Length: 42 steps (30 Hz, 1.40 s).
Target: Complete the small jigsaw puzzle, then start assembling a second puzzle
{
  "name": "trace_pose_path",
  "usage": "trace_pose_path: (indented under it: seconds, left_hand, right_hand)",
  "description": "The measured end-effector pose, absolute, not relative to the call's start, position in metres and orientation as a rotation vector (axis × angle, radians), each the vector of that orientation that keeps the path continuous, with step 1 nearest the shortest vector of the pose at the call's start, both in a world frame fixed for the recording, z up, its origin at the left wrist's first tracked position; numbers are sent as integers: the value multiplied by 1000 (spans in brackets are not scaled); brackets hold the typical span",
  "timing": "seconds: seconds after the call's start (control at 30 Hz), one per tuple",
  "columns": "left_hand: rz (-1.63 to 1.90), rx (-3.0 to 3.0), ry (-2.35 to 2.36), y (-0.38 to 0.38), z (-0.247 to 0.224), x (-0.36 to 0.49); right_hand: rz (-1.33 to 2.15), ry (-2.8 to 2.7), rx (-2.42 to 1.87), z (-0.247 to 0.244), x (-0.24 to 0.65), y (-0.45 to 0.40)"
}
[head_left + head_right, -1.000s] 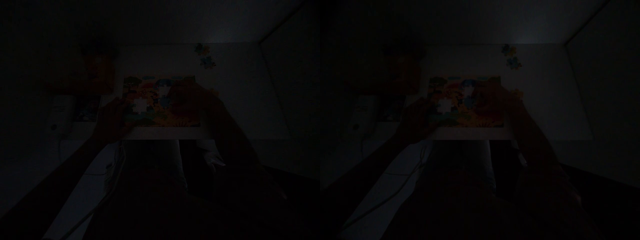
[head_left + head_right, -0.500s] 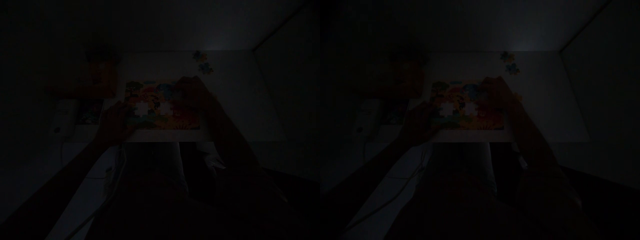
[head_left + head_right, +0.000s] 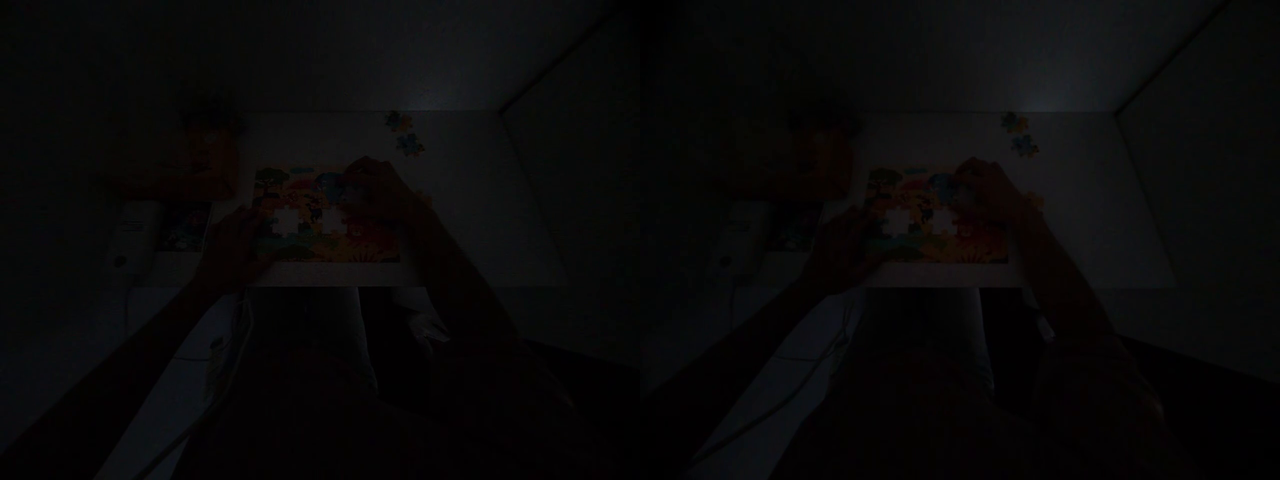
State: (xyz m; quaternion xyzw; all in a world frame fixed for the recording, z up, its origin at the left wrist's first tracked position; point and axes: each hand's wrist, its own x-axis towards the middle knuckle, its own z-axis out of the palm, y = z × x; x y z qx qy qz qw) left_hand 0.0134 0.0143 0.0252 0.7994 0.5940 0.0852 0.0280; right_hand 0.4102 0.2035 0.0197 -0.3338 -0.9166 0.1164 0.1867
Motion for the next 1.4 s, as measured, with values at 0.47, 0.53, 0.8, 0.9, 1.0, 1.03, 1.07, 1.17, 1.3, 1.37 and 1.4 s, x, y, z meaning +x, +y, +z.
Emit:
trace_pose_path:
  seconds: [0.47, 0.53, 0.8, 0.9, 1.0, 1.03, 1.07, 1.17, 1.3, 1.37, 1.4]
  left_hand:
    - [299, 2451, 1834, 14, 27, 16]
    - [294, 2462, 1834, 13, 27, 15]
    - [368, 2562, 1802, 18, 14, 6]
    - [379, 2584, 1791, 19, 12, 5]
    - [425, 2538, 1775, 19, 13, 5]
    - [450, 2511, 1768, 19, 14, 5]
    - [471, 2483, 1759, 20, 14, 5]
    - [493, 2415, 1755, 22, 14, 7]
    - [501, 2384, 1769, 23, 16, 10]
    - [495, 2388, 1763, 23, 16, 11]
    - [486, 2390, 1763, 22, 16, 11]
  right_hand:
    - [286, -2615, -994, 9, 404, 198]
    - [267, -2609, -1004, 8, 401, 197]
    - [152, -2343, -1245, 7, 423, 221]
    - [53, -1985, -1596, 5, 451, 238]
    - [21, -1726, -1902, 5, 472, 246]
    - [34, -1701, -1979, 5, 474, 247]
    - [52, -1695, -2044, 6, 475, 247]
    - [77, -1689, -2145, 10, 468, 246]
    - [128, -1623, -2189, 24, 456, 253]
    - [220, -1618, -2204, 33, 454, 257]
    - [256, -1628, -2197, 37, 454, 257]
